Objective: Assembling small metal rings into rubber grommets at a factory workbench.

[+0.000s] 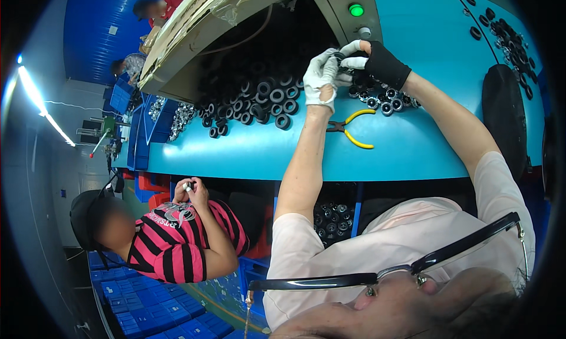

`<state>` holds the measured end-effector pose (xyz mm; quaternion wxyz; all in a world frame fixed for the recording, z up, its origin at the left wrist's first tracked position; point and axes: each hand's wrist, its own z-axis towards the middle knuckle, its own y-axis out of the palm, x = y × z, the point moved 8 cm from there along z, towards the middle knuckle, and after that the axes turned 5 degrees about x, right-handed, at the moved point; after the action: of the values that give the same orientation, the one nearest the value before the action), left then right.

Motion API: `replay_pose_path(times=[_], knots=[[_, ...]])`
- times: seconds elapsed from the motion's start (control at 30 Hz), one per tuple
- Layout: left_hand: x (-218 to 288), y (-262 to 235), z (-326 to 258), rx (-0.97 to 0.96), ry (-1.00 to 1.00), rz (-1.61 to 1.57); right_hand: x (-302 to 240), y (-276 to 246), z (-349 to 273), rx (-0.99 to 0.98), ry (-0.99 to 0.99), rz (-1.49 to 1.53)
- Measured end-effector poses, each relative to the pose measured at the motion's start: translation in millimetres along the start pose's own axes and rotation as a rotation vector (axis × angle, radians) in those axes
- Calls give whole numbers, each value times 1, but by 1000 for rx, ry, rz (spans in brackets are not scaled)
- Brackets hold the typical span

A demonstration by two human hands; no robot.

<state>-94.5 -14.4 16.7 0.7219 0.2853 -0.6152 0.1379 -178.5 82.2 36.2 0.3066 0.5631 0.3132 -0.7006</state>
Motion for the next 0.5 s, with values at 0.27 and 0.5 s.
replay_pose_path(times=[0.27,0.5], knots=[[-7,-4,5,14,-85,-57,11,9,-2,16,34,67],[-1,-11,-1,161,188,268,18,18,-14,120,127,109]])
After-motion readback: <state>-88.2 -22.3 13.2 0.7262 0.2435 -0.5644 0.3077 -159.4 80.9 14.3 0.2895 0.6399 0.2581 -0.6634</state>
